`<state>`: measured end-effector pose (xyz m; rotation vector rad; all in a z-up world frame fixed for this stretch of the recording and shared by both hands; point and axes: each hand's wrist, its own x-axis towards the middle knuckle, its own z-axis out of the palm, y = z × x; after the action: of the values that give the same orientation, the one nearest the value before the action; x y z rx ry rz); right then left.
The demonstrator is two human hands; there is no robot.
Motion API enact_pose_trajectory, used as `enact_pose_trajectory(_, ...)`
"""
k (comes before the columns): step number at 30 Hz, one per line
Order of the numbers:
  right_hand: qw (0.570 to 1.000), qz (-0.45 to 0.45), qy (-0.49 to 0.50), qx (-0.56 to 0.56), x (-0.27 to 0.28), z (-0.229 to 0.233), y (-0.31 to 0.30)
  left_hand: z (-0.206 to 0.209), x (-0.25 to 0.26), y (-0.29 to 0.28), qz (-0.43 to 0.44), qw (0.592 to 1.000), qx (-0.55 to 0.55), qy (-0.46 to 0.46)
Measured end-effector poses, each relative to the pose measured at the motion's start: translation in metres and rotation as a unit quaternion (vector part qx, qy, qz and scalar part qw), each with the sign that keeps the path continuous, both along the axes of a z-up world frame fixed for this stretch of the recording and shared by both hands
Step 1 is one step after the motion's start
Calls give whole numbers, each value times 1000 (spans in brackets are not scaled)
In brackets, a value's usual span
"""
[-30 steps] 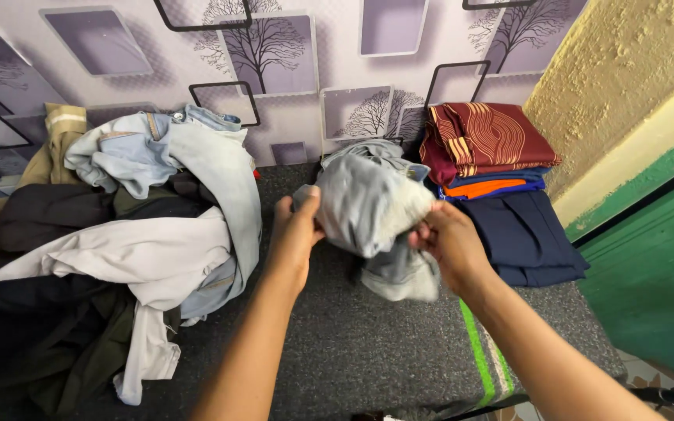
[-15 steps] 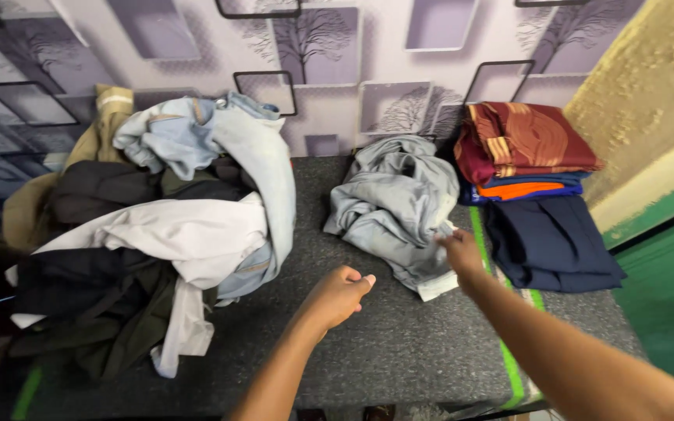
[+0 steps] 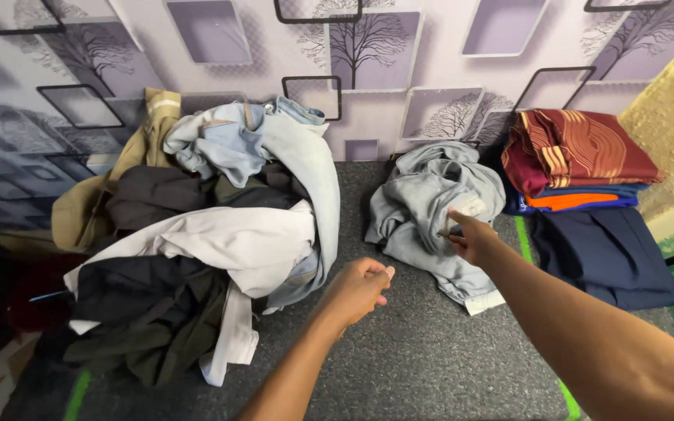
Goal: The person is seen folding a pair of jeans and placing them on top of a stack of other folded clothes.
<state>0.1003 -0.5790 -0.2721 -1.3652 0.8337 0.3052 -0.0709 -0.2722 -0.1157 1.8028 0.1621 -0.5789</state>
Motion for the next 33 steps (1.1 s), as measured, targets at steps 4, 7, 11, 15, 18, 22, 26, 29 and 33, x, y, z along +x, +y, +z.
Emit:
enact_pose_trajectory(4,970,-11,-151,-188,-30,17,41,9,12,-5,-4,1000,-13,-22)
enact_pose_trajectory(7,907,108,-265,-309,-86,83,103,4,23,-9,14,996,-5,-85)
enact_pose_trajectory(11,803,200,-402,-392,-168,143,156,3,29,-14,33,981,-23,-189)
enact_pose_trajectory(15,732,208,-465,-453,-219,180,161,-14,14,-14,76,988,-33,-128)
enact_pose_trajectory(18,754,293,-364,-463,-242,192,150,-31,-6,-15,93,988,-76,-102)
enact_pose_trajectory(22,894,282,-230,-263,-251,185,135,-6,-18,-18,108,979,-139,-100)
enact_pose_trajectory(26,903,326,-230,-160,-239,200,125,37,-26,-20,140,976,-108,-124)
enact_pose_trajectory(29,907,351,-183,-144,-232,217,115,62,-21,-31,138,972,-98,-162)
enact_pose_trajectory(33,879,375,-266,-129,-210,194,74,76,-15,-55,89,968,-140,-187)
